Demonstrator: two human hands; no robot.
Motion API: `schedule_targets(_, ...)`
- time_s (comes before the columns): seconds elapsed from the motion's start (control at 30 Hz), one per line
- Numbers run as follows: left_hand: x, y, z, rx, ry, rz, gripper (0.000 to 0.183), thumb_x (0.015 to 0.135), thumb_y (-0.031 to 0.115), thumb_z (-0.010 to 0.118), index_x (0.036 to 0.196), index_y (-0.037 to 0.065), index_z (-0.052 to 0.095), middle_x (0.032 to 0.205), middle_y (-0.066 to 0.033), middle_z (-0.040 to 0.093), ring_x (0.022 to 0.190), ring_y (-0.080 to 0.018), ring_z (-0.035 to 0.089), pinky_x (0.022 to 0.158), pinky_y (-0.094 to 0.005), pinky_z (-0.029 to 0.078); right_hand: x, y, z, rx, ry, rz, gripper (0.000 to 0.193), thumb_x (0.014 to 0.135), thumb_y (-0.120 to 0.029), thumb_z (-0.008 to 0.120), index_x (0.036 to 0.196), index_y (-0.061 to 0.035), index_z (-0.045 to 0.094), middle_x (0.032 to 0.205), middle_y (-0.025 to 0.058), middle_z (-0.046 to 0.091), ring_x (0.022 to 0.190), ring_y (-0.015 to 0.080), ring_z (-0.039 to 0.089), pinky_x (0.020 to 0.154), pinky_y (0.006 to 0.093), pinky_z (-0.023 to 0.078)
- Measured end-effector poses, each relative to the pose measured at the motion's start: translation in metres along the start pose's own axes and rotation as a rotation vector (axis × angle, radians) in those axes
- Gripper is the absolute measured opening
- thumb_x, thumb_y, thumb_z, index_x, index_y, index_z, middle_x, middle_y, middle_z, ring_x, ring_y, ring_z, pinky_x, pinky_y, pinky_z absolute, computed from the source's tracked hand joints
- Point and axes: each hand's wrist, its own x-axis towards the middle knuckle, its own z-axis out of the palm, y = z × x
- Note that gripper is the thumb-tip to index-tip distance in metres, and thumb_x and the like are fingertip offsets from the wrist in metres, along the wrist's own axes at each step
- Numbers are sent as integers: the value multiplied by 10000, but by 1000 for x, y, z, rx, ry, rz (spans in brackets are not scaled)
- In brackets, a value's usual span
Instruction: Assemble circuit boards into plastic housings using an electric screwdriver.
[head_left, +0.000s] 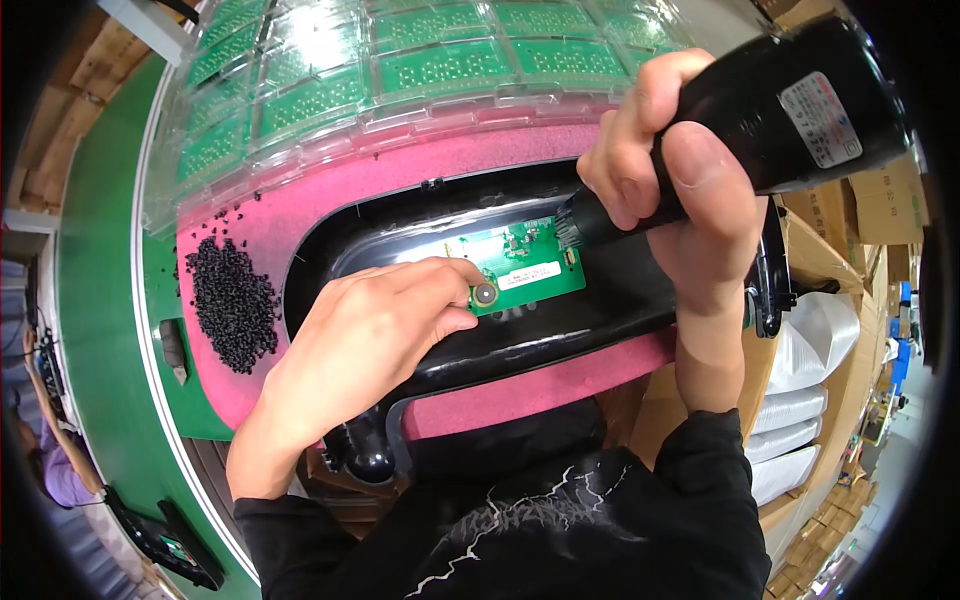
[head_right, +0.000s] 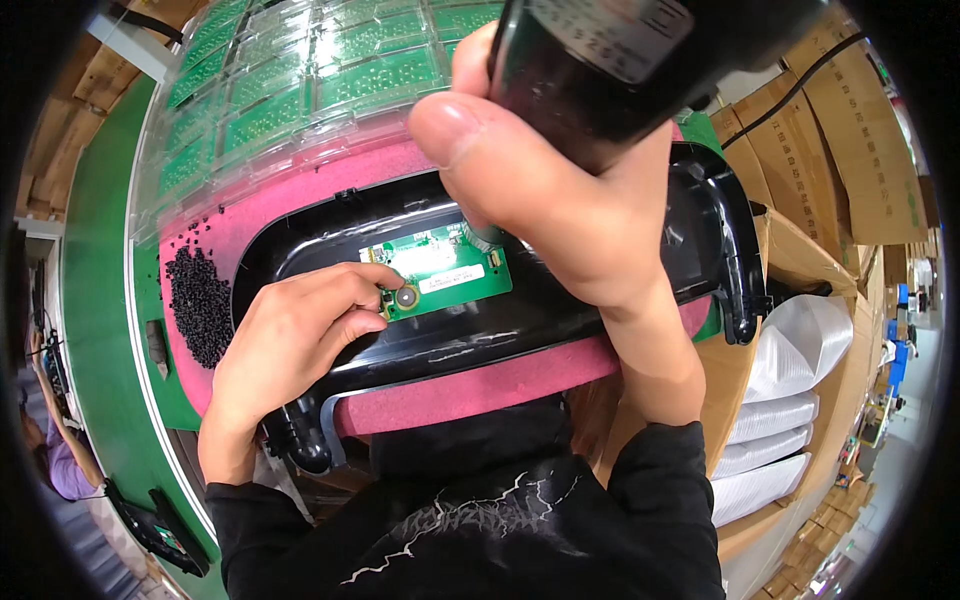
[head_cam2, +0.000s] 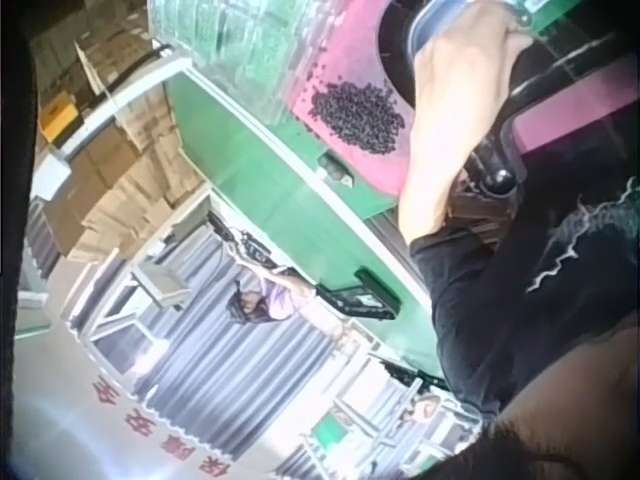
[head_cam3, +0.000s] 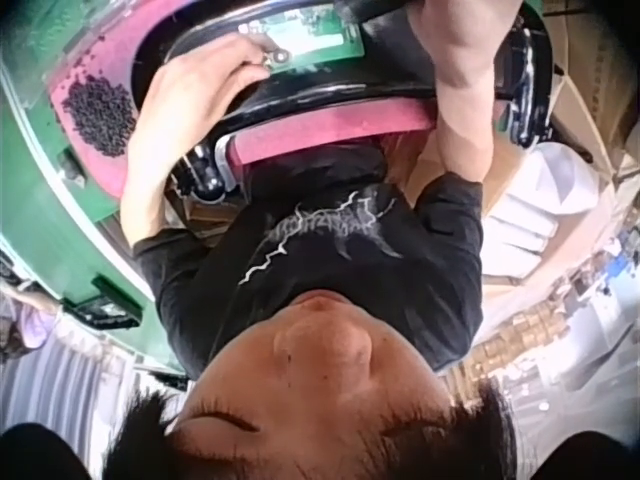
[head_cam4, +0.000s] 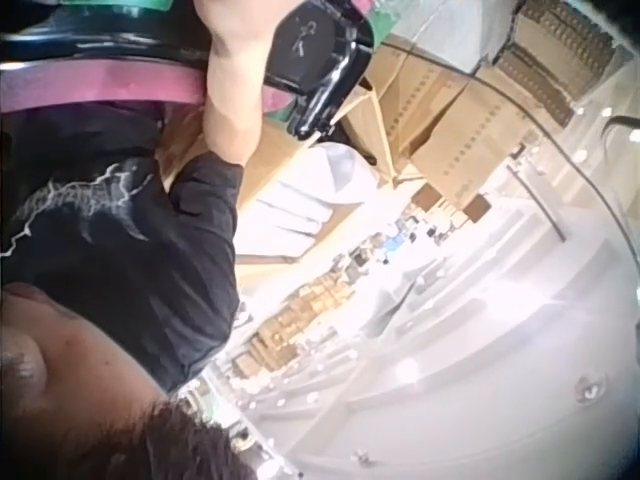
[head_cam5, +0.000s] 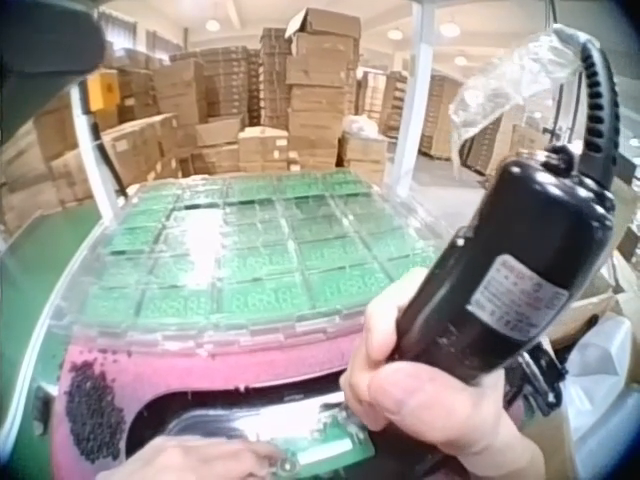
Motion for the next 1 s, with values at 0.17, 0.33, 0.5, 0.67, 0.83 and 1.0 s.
schedule_targets(0.17,4,8,-2,2,-16,-38,135,843,67,678,870,10,559,1060,-79,697,789,-298,682,654,-356,548,2,-3,8,-43,24,-33,315,890,-280,596,1014,-16,480,591,23,466,467,101,405,460,251,360)
schedule_targets(0.33,3,3,1,38,21,-36,143,848,87,684,882,12,567,1030,-82,698,794,-285,676,671,-357,540,0,1,6,44,-38,-27,356,887,-311,615,1045,-17,492,592,17,468,475,99,401,463,255,336)
schedule_targets(0.5,2,-3,-1,19,61,32,182,823,126,732,883,35,586,946,-73,700,760,-278,668,653,-344,529,-7,-14,18,527,32,-94,343,944,-396,522,1049,-71,496,648,-30,475,490,90,420,574,273,375)
schedule_targets(0.67,2,-6,-3,-15,190,212,203,773,114,761,860,23,602,836,-79,674,742,-286,665,646,-364,532,-7,-36,32,616,-72,-97,352,953,-415,527,1076,-94,449,696,-30,493,547,87,466,668,288,403)
schedule_targets(0.83,-2,-8,-6,13,258,253,209,753,101,765,873,12,618,804,-94,660,726,-301,656,646,-367,536,0,-40,37,593,-97,-108,358,959,-423,519,1080,-93,452,713,-31,496,559,87,465,672,286,397)
schedule_targets(1.0,-1,-8,-8,18,423,261,317,674,120,845,893,10,645,815,-105,670,724,-285,663,649,-364,540,4,-35,51,603,102,-76,338,977,-397,497,1074,-74,490,703,-35,469,576,87,439,652,276,374)
